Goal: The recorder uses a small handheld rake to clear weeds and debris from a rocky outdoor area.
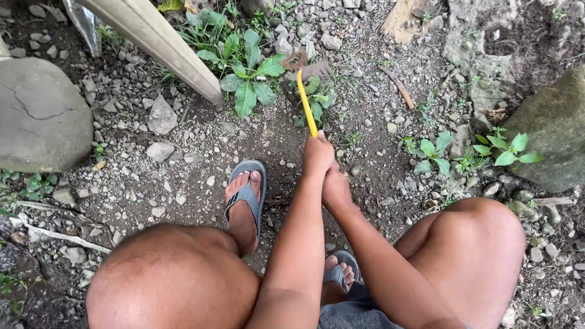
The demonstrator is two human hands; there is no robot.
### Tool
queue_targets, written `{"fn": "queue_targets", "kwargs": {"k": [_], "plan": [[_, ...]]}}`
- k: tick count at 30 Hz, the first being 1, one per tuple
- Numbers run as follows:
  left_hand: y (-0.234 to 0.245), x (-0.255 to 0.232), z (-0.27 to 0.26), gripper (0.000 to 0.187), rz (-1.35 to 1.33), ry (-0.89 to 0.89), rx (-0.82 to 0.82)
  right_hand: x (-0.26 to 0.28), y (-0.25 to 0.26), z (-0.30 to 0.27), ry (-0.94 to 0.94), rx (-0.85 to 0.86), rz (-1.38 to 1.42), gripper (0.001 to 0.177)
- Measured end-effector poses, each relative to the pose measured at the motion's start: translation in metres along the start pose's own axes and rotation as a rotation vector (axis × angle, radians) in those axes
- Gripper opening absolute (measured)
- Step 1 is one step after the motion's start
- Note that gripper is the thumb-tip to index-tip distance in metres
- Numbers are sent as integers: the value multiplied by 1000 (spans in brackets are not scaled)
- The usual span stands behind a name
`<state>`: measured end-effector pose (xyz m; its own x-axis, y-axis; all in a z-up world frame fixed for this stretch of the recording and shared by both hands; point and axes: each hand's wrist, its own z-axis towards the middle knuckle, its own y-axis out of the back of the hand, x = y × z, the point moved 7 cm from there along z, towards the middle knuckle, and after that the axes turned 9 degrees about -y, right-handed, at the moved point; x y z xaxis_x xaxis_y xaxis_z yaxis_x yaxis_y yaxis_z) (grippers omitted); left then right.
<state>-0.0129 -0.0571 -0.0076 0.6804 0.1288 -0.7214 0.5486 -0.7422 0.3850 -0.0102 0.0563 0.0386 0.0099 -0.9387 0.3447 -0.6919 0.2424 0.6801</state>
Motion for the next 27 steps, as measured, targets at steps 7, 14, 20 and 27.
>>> {"fn": "queue_targets", "kwargs": {"k": [7,14,20,27], "plan": [[-2,1,-11,55,-49,8,-15,2,20,-15,-23,-14,-36,49],[9,-22,-36,58,-92,-19,-3,2,33,-26,63,-35,-76,45],[-1,-19,-40,57,-24,-47,52,5,41,-40,-4,0,53,46],[-4,-4,-19,53,-63,-78,10,16,40,-36,-39,7,63,47]]}}
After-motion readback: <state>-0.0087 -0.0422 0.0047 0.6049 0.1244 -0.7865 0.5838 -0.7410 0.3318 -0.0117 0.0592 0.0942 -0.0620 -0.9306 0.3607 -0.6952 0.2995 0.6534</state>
